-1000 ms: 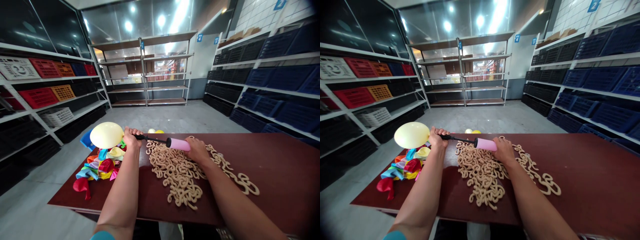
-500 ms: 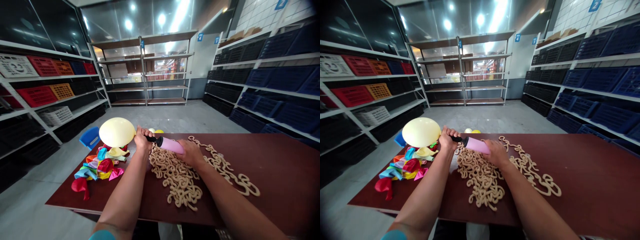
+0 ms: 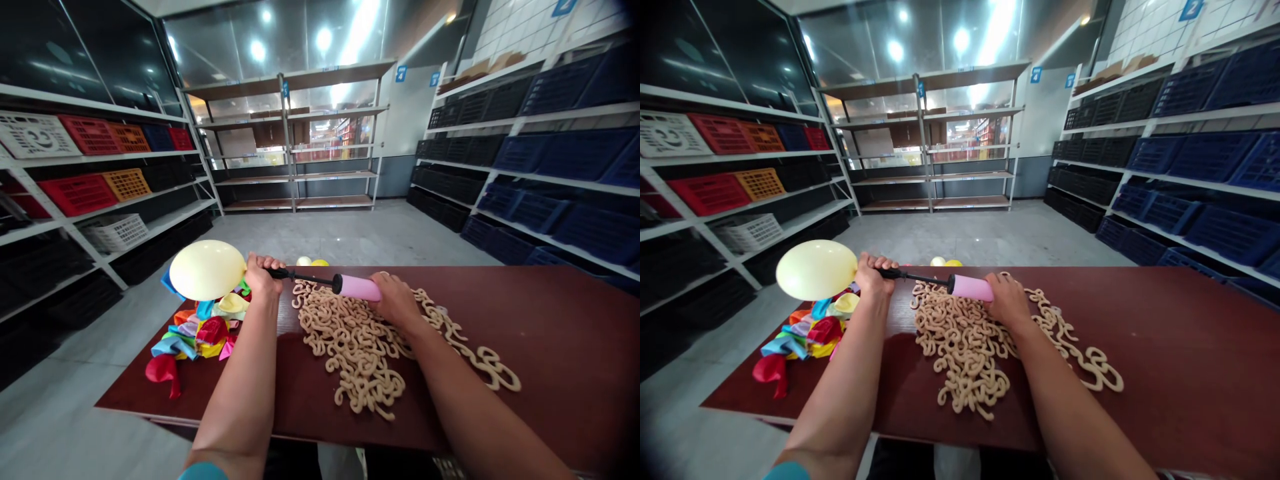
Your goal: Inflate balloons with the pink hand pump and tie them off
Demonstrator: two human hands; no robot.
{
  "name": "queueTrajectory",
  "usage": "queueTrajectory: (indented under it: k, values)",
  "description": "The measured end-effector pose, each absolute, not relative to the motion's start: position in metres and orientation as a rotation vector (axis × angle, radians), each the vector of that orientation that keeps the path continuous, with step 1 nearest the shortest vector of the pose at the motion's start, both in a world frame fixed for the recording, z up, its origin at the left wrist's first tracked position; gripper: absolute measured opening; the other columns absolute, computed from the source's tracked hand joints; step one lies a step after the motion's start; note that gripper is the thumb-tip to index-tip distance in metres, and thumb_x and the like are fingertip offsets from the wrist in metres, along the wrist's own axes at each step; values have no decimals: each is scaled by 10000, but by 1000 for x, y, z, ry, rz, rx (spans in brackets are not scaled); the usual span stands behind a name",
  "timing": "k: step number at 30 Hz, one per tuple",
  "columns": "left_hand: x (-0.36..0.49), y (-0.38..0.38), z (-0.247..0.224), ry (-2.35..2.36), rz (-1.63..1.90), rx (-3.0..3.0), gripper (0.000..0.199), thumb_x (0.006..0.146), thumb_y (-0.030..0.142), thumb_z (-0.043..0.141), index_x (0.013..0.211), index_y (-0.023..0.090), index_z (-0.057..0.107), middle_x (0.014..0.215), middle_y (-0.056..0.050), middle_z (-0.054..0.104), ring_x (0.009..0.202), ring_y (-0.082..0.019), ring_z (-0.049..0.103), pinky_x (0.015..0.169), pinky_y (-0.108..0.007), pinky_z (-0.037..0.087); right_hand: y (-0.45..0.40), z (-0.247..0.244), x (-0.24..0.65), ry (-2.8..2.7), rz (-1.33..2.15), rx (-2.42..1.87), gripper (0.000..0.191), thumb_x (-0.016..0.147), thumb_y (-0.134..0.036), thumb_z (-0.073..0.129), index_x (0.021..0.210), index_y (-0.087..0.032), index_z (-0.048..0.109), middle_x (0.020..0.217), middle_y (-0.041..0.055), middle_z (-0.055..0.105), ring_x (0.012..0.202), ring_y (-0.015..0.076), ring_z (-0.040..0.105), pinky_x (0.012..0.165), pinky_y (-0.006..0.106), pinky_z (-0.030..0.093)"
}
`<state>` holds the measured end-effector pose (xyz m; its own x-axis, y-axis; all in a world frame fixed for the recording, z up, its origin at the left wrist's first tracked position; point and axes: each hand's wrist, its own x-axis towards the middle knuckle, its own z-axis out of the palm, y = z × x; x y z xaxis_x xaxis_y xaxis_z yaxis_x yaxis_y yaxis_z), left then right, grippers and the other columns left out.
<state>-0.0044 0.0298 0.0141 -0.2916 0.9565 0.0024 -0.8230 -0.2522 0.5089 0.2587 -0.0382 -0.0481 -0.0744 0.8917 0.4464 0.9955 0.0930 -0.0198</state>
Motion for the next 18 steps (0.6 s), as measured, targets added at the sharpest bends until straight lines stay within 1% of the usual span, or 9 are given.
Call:
queueTrajectory:
  k: [5, 11, 15, 18]
  values:
    - [23, 24, 6, 467, 1736, 432, 429, 779, 416, 492, 586, 199, 177, 469, 68, 251, 371, -76, 334, 450, -247, 345, -39, -51, 247, -2054, -419, -1704, 371, 684, -286, 565, 1032, -181, 489, 969, 80, 578, 891, 228, 480, 752, 307, 309]
    - [46, 16, 3, 469, 1652, 446, 435, 800, 421, 472, 573, 195, 178, 471, 56, 266, 387, -86, 356, 458, -256, 350, -42, -51, 235, -2089, -407, -1592, 382, 727, -358, 557, 1071, -203, 496, 949, 62, 586, 872, 212, 498, 757, 291, 318]
    - [41, 18, 3, 474, 1678, 452, 423, 800, 417, 468, 574, 194, 189, 471, 57, 274, 387, -88, 364, 464, -258, 359, -40, -50, 235, -2094, -391, -1622, 372, 722, -342, 570, 1067, -217, 510, 945, 56, 584, 871, 202, 494, 757, 292, 304]
    - [26, 24, 6, 482, 1731, 445, 408, 791, 402, 475, 580, 197, 193, 467, 63, 269, 378, -87, 360, 466, -260, 368, -38, -47, 241, -2078, -423, -1721, 372, 699, -318, 588, 1055, -231, 522, 945, 57, 582, 900, 216, 472, 754, 311, 280]
